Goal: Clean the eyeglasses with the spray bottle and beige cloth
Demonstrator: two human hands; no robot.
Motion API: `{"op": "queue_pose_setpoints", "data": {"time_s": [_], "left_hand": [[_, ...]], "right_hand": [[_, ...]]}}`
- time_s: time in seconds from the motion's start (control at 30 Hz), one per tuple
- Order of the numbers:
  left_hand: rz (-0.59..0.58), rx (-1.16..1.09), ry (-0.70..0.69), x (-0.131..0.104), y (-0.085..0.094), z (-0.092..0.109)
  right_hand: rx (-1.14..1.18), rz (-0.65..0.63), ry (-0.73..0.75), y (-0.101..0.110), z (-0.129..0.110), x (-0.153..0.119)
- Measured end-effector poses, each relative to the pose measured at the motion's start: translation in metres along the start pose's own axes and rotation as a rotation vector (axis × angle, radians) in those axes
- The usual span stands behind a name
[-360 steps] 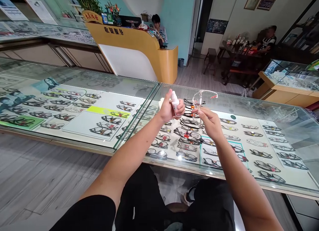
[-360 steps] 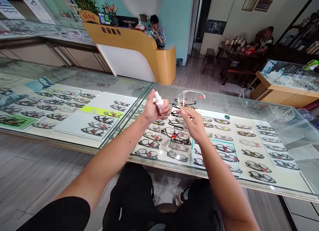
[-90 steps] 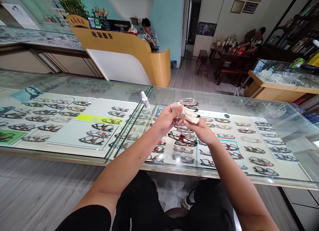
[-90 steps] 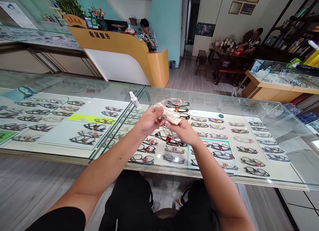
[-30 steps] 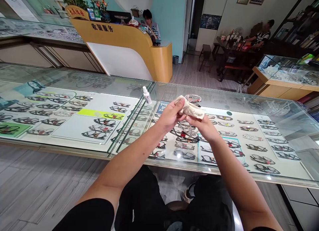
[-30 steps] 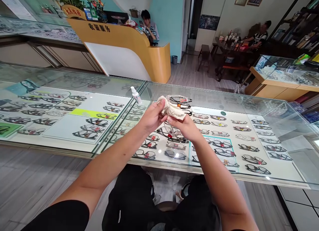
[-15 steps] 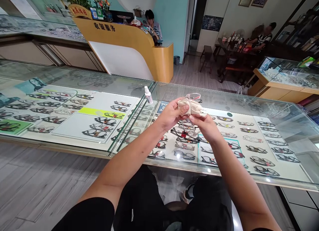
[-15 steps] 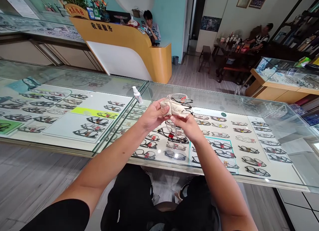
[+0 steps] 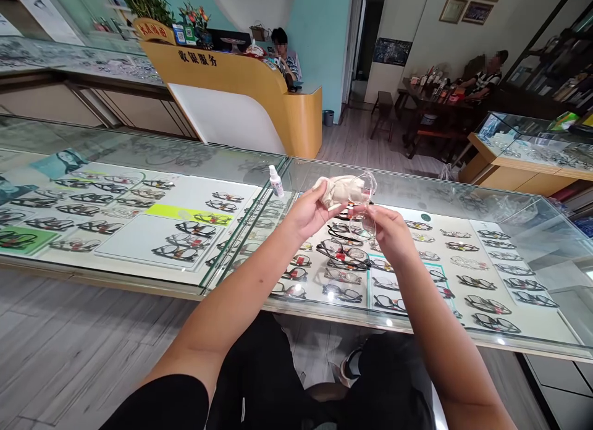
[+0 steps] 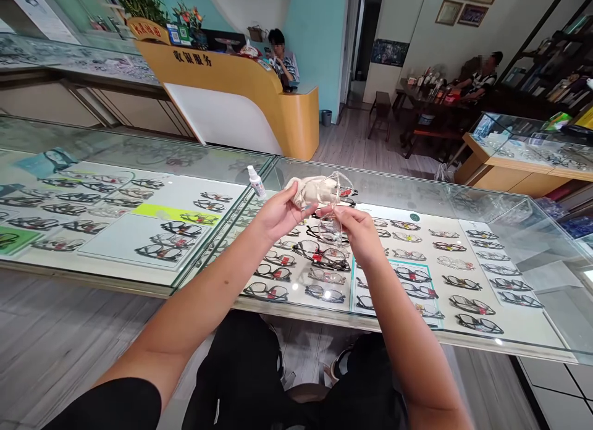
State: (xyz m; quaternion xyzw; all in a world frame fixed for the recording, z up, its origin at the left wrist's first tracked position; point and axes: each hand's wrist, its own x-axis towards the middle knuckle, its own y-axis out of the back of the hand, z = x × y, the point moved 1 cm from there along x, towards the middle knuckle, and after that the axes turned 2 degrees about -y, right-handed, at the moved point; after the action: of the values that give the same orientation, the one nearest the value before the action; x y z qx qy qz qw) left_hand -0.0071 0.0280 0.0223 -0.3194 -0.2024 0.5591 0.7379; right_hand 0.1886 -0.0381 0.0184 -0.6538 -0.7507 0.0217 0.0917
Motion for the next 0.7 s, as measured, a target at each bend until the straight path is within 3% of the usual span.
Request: {"op": "queue_pose_setpoints", "data": {"time_s": [0.13,0.27,0.37,0.57,0.7], "left_hand": [[0.011,0.103,-0.228,0.005,0.007,0.003],[-0.041,0.524,-0.63,-0.009,0.001,-0.005],[-0.118,0.783,-0.842,-0.023,-0.005,-0.012],[-0.342,0.955,-0.932,-0.026,-0.006,-0.014],[-0.393,1.0,-0.911,-0.022,-0.007,-0.01]], "right_hand": [[0.089,0.091,-0.044,0.004,-0.007,0.0],[0.163,0.09,-0.136,0.007,-0.008,0.0],[0.224,0.041,-0.168,0.007,-0.008,-0.001],[0.211,-0.014,-0.171,0.01,-0.015,-0.008],[0.223,-0.058,-0.221,0.011,-0.021,-0.011]]}}
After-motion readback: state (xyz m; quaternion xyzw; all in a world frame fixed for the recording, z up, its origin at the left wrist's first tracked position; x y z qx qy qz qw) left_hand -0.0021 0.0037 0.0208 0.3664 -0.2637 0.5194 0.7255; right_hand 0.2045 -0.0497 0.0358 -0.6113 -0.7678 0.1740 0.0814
